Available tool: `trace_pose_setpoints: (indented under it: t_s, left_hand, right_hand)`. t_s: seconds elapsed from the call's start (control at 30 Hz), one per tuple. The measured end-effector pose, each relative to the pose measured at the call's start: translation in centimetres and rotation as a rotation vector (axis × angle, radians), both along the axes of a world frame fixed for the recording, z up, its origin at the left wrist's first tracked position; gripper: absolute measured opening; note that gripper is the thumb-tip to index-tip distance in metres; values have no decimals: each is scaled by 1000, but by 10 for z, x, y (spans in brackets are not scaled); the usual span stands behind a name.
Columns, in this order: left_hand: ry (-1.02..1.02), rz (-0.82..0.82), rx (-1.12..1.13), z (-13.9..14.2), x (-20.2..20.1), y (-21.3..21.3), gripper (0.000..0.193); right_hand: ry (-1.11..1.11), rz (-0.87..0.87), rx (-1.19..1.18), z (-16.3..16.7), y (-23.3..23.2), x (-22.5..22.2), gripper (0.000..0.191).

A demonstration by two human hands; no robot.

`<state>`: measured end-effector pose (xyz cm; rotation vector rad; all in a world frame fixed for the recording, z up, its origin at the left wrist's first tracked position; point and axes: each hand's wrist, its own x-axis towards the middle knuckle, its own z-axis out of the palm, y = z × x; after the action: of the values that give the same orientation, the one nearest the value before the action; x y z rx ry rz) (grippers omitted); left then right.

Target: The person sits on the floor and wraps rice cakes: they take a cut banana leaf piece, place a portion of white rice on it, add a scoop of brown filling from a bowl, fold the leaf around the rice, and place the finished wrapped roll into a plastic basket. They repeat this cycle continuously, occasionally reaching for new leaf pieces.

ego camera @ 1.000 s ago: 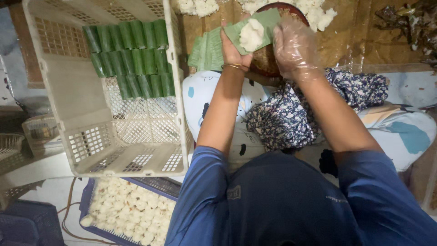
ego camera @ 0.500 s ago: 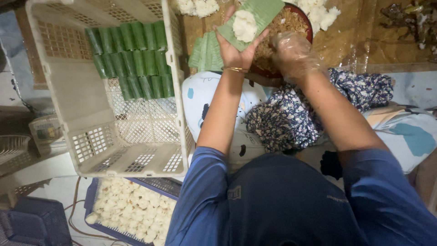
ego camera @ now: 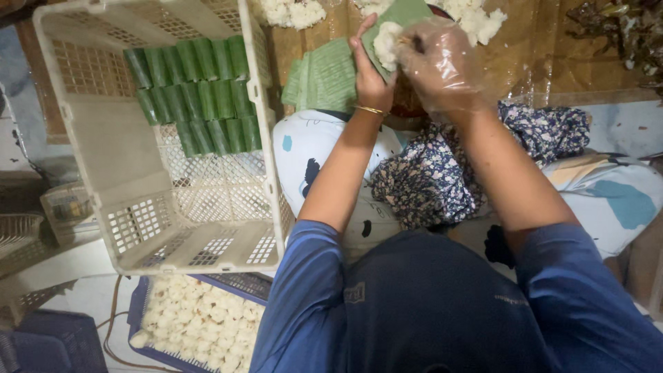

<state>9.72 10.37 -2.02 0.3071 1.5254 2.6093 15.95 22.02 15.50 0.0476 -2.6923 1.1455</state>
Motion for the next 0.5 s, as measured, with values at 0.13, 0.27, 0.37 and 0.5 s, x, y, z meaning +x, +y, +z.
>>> trace_pose_setpoints:
  t_s: [0.13, 0.27, 0.37, 0.5]
  left_hand:
    - [-22, -18, 123, -8, 1, 6, 60]
    - [81, 89, -181, 1, 3, 3, 63]
    - [-22, 73, -101, 11, 5, 1, 63]
    - [-397, -134, 360, 8, 2, -2, 65]
  right_hand:
    - [245, 197, 253, 2, -14, 3, 19]
    - [230, 177, 405, 6, -24, 1, 18]
    - [71, 49, 183, 12, -25, 0, 17]
    - [125, -94, 44, 12, -19, -8, 23]
